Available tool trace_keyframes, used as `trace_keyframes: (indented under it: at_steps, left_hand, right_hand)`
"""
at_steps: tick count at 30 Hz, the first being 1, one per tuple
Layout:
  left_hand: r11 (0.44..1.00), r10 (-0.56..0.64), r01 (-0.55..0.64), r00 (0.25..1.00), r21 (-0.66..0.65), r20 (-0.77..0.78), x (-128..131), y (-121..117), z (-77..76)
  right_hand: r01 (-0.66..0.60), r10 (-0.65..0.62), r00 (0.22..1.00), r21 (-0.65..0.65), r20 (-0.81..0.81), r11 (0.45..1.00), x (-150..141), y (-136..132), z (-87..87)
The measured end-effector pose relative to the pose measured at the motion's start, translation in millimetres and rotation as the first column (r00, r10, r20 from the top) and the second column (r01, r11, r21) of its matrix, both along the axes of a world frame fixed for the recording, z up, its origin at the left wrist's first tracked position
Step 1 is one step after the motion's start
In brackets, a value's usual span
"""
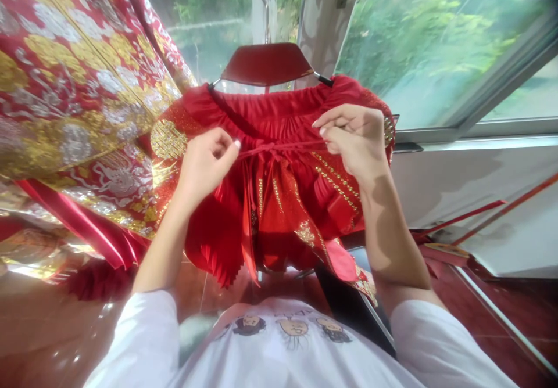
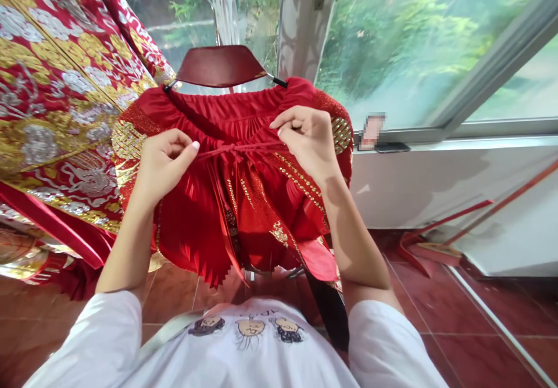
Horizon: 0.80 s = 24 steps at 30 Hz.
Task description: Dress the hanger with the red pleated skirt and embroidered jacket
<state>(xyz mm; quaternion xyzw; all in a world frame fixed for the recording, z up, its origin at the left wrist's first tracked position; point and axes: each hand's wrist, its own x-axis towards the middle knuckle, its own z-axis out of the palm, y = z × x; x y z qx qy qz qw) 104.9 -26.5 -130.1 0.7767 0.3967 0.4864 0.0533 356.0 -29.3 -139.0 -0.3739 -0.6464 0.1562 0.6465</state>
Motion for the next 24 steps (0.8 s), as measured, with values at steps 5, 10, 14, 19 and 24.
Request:
trace_keyframes:
  at_steps: [5,10,14,19,24]
  left_hand:
    - [0.897,0.027,0.037,0.99,0.44,-0.138,-27.4,10.3,38.7]
    - [0.952,0.257,-0.14,0.846,0.271,-0.467,-50.7,43.9,66.6]
    - [0.956,0.253,-0.165,0.88,0.241,-0.402,-53.0,50.4,67.1]
    - [0.998,0.069,-0.063,0.959,0.032,-0.275,-67.7,69.5,63.7]
    - [0.998,0.014,-0.026,0.971,-0.049,-0.239,-91.7,93.8,51.1]
  right_hand:
    - [0.336,-0.378,0.925,0.39,0.035,0.857,28.8,-2.6,4.1]
    - [0.379,-0.528,0.699,0.377,0.483,0.845,58.7,9.8,5.9]
    - [0.321,-0.449,0.753,0.327,0.482,0.889,74.8,20.2,16.1]
    - [0.141,-0.17,0.894,0.101,0.414,0.985,103.5,46.9,45.9]
    - [0.022,0.054,0.934,-0.208,0.353,0.978,112.6,79.5,54.6]
